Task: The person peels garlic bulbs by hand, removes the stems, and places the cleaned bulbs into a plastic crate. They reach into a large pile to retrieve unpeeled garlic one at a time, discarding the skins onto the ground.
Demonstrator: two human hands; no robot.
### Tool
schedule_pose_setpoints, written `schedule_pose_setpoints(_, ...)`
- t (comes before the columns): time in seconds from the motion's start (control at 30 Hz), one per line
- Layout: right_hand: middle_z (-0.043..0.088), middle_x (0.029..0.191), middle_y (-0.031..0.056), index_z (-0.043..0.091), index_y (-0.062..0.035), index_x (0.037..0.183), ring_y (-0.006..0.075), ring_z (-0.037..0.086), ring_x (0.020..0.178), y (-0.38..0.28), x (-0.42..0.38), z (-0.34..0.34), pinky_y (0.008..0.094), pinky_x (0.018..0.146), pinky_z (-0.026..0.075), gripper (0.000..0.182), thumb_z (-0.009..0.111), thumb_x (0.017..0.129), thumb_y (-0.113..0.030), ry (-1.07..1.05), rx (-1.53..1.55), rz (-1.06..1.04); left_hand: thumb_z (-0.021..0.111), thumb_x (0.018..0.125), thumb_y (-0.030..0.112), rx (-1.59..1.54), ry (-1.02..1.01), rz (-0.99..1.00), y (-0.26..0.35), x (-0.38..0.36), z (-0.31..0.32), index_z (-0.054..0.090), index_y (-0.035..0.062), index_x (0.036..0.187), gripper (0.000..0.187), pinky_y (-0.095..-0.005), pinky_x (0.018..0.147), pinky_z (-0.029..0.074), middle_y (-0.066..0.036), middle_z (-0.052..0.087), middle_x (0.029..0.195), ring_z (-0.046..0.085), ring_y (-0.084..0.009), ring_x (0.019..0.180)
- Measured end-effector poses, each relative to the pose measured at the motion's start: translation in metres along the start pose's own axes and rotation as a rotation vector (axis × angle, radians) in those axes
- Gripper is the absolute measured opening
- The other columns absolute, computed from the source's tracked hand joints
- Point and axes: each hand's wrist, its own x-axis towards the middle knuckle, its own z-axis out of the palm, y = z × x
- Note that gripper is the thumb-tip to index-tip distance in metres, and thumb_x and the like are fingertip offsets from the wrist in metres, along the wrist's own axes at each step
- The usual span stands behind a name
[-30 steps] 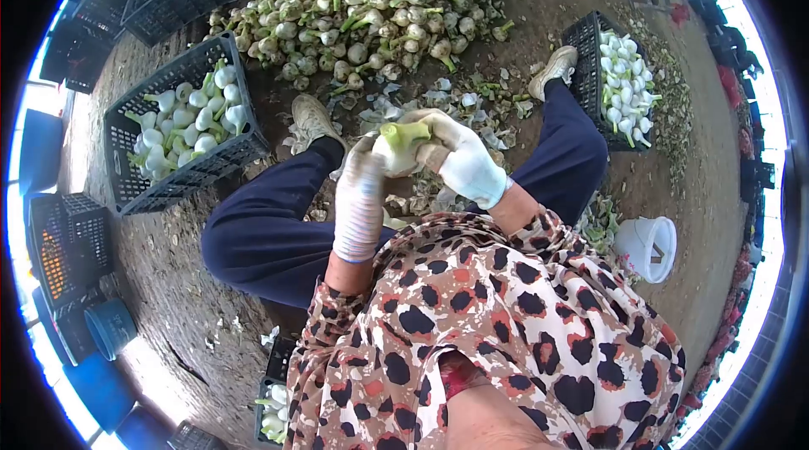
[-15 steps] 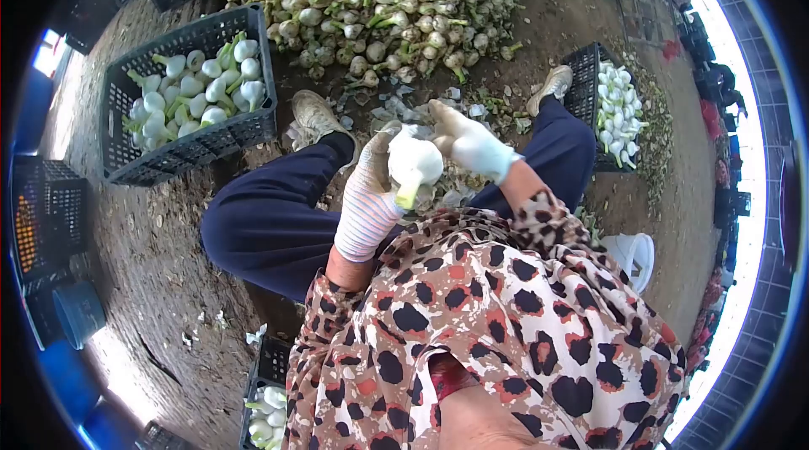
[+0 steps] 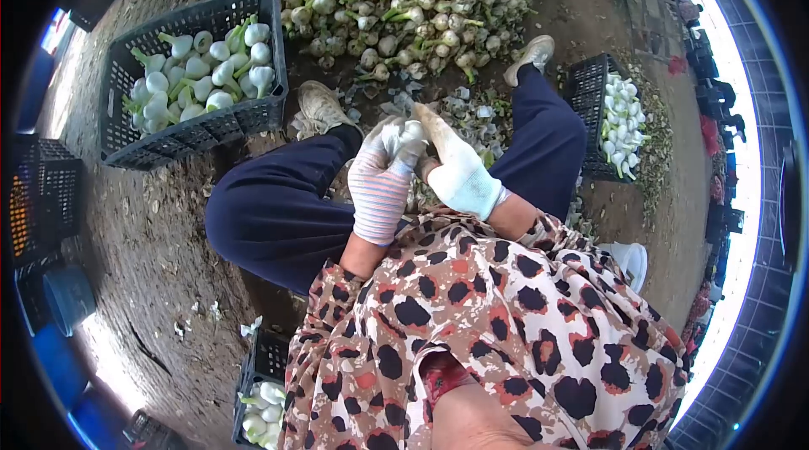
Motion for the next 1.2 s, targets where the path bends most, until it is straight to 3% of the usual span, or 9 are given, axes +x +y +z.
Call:
schedule_pose_setpoints(0.13,0.058,0.123,0.017,0.035,0.0014,0.148,0.0227,0.064,0.097,0.021,0.017,-0.02,0.029,0.069,0.057,0.068,0.053,0.082,0.004,-0.246,1.237,0.54,0.063,0.098,0.016,-0.234,0.17,-0.154,-0.006,0.013,-0.019,0.064,-0.003,0.112,0.024,-0.0299,0.081,0.055,-0.01,0.069,0.099,0.066,-0.0158,0.087)
schedule_pose_setpoints(0.3,0.06,0.12,0.0164,0.035,-0.0022,0.147,0.0234,0.069,0.092,0.035,0.016,-0.033,0.0283,0.062,0.058,0.057,0.048,0.092,0.002,-0.431,1.64,0.723,0.06,0.099,0.026,-0.953,0.227,-0.355,-0.001,0.025,-0.018,0.062,0.0058,0.099,0.02,-0.032,0.065,0.055,-0.005,0.065,0.086,0.064,-0.0198,0.076)
schedule_pose_setpoints(0.47,0.064,0.111,0.0107,0.044,-0.0006,0.142,0.0142,0.064,0.071,0.029,0.011,-0.025,0.0239,0.051,0.049,0.049,0.052,0.095,-0.007,-0.184,1.098,0.72,0.061,0.099,0.031,-0.925,0.092,-0.398,-0.005,0.026,-0.023,0.062,0.0066,0.099,0.024,-0.0304,0.061,0.053,-0.005,0.066,0.085,0.063,-0.0186,0.074)
schedule_pose_setpoints(0.53,0.064,0.1,0.0085,0.039,0.0014,0.145,0.0085,0.047,0.057,0.043,0.001,-0.037,0.0216,0.044,0.032,0.063,0.064,0.09,-0.017,-0.462,1.272,0.678,0.06,0.098,0.037,-0.906,0.409,-0.569,-0.003,0.032,-0.024,0.063,0.0101,0.096,0.027,-0.0305,0.057,0.051,-0.003,0.066,0.086,0.062,-0.017,0.071)
schedule_pose_setpoints(0.6,0.066,0.101,0.0077,0.047,0.0004,0.141,0.0059,0.047,0.053,0.028,-0.01,-0.046,0.02,0.042,0.033,0.048,0.056,0.096,-0.015,-0.407,1.227,0.759,0.059,0.097,0.046,-1.187,0.135,-0.377,-0.014,0.041,-0.06,0.062,0.0095,0.091,0.037,-0.0273,0.05,0.047,-0.002,0.062,0.081,0.054,-0.0128,0.057)
schedule_pose_setpoints(0.77,0.065,0.109,0.0099,0.044,-0.0003,0.142,0.0074,0.05,0.057,0.046,-0.013,-0.049,0.0181,0.043,0.035,0.046,0.054,0.098,-0.012,-0.328,1.548,0.727,0.06,0.09,0.061,-0.402,0.165,-0.367,0.018,0.025,-0.037,0.063,0.0056,0.098,0.056,-0.0264,0.056,0.051,-0.007,0.061,0.083,0.059,-0.0126,0.068)
schedule_pose_setpoints(0.87,0.065,0.108,0.0102,0.044,0.0001,0.142,0.008,0.052,0.06,0.052,-0.012,-0.048,0.0187,0.042,0.035,0.047,0.054,0.097,-0.012,-0.228,1.473,0.861,0.071,0.092,0.032,-0.145,-0.062,-0.212,0.012,0.003,0.01,0.067,0.0001,0.111,0.037,-0.024,0.061,0.052,-0.01,0.068,0.103,0.063,-0.0122,0.081)
schedule_pose_setpoints(1.07,0.064,0.096,0.0137,0.047,-0.0012,0.138,0.0079,0.045,0.055,0.078,-0.02,-0.05,0.0214,0.038,0.031,0.046,0.057,0.094,-0.011,-0.385,1.596,0.764,0.067,0.096,0.022,-0.46,0.282,-0.389,-0.023,0.031,0.008,0.065,0.0007,0.102,0.022,-0.0284,0.06,0.054,-0.006,0.065,0.084,0.062,-0.0131,0.068)
schedule_pose_setpoints(1.2,0.067,0.115,0.0102,0.048,-0.006,0.141,0.005,0.052,0.063,0.095,0.008,-0.043,0.0193,0.045,0.038,0.049,0.058,0.092,-0.007,-0.155,1.518,0.884,0.054,0.099,0.052,-0.2,0.428,-0.579,-0.029,0.041,0.015,0.06,-0.0006,0.085,0.054,-0.0296,0.058,0.055,-0.009,0.059,0.078,0.056,-0.0178,0.067)
